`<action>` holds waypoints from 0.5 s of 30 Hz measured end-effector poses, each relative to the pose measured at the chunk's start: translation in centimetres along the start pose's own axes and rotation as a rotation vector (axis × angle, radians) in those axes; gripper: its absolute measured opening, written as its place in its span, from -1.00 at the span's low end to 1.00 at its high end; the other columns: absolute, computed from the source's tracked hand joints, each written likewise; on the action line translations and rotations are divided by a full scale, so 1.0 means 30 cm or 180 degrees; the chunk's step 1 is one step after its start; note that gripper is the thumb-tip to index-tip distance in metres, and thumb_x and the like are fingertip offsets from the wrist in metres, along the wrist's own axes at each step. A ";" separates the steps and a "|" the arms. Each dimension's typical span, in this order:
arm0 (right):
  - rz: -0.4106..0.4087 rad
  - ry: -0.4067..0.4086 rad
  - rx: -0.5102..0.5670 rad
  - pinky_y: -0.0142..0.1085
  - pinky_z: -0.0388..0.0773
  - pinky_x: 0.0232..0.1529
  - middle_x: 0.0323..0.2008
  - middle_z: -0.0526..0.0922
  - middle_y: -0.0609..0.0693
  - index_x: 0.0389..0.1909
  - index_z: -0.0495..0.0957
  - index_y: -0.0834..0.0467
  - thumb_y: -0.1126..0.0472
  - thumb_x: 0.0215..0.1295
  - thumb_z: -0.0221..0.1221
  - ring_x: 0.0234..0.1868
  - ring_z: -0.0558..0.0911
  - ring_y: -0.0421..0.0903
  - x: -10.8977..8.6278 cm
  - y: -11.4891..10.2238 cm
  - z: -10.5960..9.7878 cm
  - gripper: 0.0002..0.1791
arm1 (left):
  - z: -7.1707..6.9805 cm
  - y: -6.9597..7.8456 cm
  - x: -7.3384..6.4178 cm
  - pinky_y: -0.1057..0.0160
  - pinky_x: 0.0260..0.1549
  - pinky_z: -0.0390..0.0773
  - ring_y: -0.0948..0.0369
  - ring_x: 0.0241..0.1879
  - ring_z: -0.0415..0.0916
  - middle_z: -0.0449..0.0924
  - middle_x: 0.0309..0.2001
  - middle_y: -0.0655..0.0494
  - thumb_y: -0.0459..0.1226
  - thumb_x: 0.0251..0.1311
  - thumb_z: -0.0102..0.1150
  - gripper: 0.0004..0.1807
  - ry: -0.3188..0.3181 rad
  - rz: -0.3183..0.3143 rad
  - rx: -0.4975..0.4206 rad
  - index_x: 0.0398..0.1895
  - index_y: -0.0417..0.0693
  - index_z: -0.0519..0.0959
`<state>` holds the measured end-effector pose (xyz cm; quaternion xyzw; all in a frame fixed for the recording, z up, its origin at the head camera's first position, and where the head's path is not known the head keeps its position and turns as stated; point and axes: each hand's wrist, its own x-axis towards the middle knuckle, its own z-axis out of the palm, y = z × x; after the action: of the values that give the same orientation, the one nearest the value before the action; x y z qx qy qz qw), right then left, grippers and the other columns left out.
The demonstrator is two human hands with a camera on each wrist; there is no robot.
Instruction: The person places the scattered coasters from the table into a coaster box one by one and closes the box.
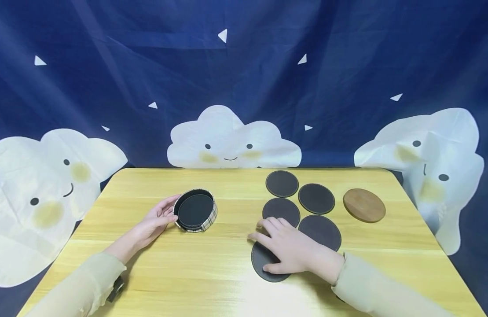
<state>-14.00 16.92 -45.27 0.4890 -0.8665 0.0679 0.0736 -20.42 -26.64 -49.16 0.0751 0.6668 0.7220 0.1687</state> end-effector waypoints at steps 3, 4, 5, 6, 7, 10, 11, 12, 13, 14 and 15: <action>-0.0033 0.0083 0.0016 -0.08 0.52 0.18 0.23 0.52 0.05 0.41 0.48 0.01 -0.17 0.00 0.47 0.18 0.49 -0.03 -0.018 -0.007 0.011 -0.10 | -0.002 -0.002 -0.002 0.67 0.29 0.38 0.52 0.27 0.37 -0.11 0.67 -0.30 -0.57 0.32 0.08 -0.11 -0.0005 -0.0007 0.0005 0.68 -0.35 -0.05; -0.0033 0.0101 0.0020 -0.08 0.52 0.17 0.22 0.52 0.04 0.41 0.48 0.01 -0.18 0.00 0.47 0.17 0.50 -0.04 -0.023 -0.009 0.015 -0.10 | -0.003 -0.002 -0.002 0.67 0.29 0.38 0.52 0.27 0.37 -0.11 0.67 -0.30 -0.57 0.32 0.08 -0.11 -0.0005 -0.0008 0.0005 0.68 -0.35 -0.05; -0.0033 0.0111 0.0026 -0.09 0.53 0.15 0.22 0.53 0.04 0.41 0.49 0.01 -0.19 0.00 0.48 0.16 0.50 -0.04 -0.028 -0.011 0.018 -0.09 | -0.003 -0.003 -0.002 0.67 0.29 0.38 0.52 0.27 0.37 -0.11 0.67 -0.30 -0.57 0.32 0.09 -0.11 -0.0003 -0.0009 0.0004 0.68 -0.35 -0.05; -0.0026 0.0116 0.0036 -0.09 0.53 0.13 0.21 0.53 0.03 0.41 0.49 0.00 -0.20 -0.01 0.47 0.15 0.50 -0.05 -0.033 -0.013 0.021 -0.09 | -0.004 -0.004 -0.002 0.66 0.29 0.38 0.51 0.27 0.37 -0.11 0.67 -0.30 -0.57 0.32 0.09 -0.11 0.0001 -0.0008 0.0006 0.68 -0.36 -0.05; -0.0020 0.0120 0.0048 -0.10 0.54 0.12 0.21 0.53 0.02 0.41 0.49 0.00 -0.21 -0.01 0.47 0.15 0.50 -0.06 -0.037 -0.015 0.024 -0.09 | -0.004 -0.004 -0.002 0.66 0.30 0.39 0.51 0.27 0.37 -0.10 0.66 -0.30 -0.57 0.32 0.09 -0.11 0.0004 -0.0009 0.0006 0.68 -0.36 -0.05; -0.0004 0.0122 0.0068 -0.09 0.55 0.09 0.21 0.52 0.01 0.41 0.49 -0.02 -0.21 -0.01 0.47 0.14 0.50 -0.07 -0.050 -0.022 0.029 -0.09 | -0.004 -0.007 0.000 0.65 0.30 0.40 0.51 0.27 0.38 -0.08 0.65 -0.29 -0.57 0.32 0.09 -0.11 0.0007 -0.0005 -0.0002 0.68 -0.36 -0.05; -0.0004 0.0123 0.0071 -0.09 0.56 0.08 0.22 0.52 0.02 0.41 0.49 -0.02 -0.21 -0.01 0.47 0.15 0.50 -0.07 -0.052 -0.025 0.030 -0.09 | -0.004 -0.007 0.001 0.64 0.30 0.40 0.51 0.27 0.38 -0.07 0.65 -0.29 -0.58 0.32 0.09 -0.11 0.0009 -0.0001 -0.0002 0.68 -0.36 -0.04; -0.0002 0.0125 0.0084 -0.08 0.56 0.08 0.23 0.51 0.02 0.41 0.48 -0.02 -0.20 0.00 0.47 0.15 0.49 -0.07 -0.055 -0.027 0.031 -0.10 | -0.004 -0.008 0.002 0.64 0.30 0.41 0.51 0.27 0.39 -0.06 0.65 -0.28 -0.58 0.32 0.08 -0.11 0.0011 0.0004 -0.0002 0.68 -0.35 -0.04; -0.0004 0.0130 0.0095 -0.08 0.56 0.08 0.23 0.51 0.02 0.41 0.48 -0.01 -0.19 0.00 0.47 0.16 0.49 -0.07 -0.057 -0.028 0.031 -0.10 | -0.005 -0.008 0.003 0.64 0.30 0.41 0.51 0.27 0.39 -0.05 0.65 -0.26 -0.57 0.32 0.09 -0.11 0.0012 0.0007 -0.0004 0.68 -0.35 -0.04; -0.0006 0.0134 0.0099 -0.07 0.56 0.08 0.23 0.51 0.02 0.41 0.48 -0.01 -0.19 0.01 0.47 0.16 0.49 -0.07 -0.059 -0.030 0.032 -0.11 | -0.005 -0.008 0.003 0.63 0.30 0.41 0.51 0.27 0.39 -0.02 0.64 -0.24 -0.57 0.33 0.09 -0.11 0.0013 0.0012 0.0000 0.68 -0.35 -0.04; -0.0009 0.0144 0.0107 -0.07 0.56 0.07 0.23 0.50 0.02 0.41 0.48 -0.01 -0.19 0.02 0.47 0.16 0.49 -0.07 -0.059 -0.031 0.034 -0.11 | -0.006 -0.009 0.004 0.63 0.30 0.42 0.51 0.26 0.40 0.01 0.63 -0.21 -0.57 0.32 0.09 -0.11 0.0018 0.0014 0.0001 0.68 -0.35 -0.03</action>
<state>-12.35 17.74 -46.56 0.4896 -0.8627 0.0934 0.0851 -20.54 -26.75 -49.45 0.0745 0.6672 0.7225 0.1652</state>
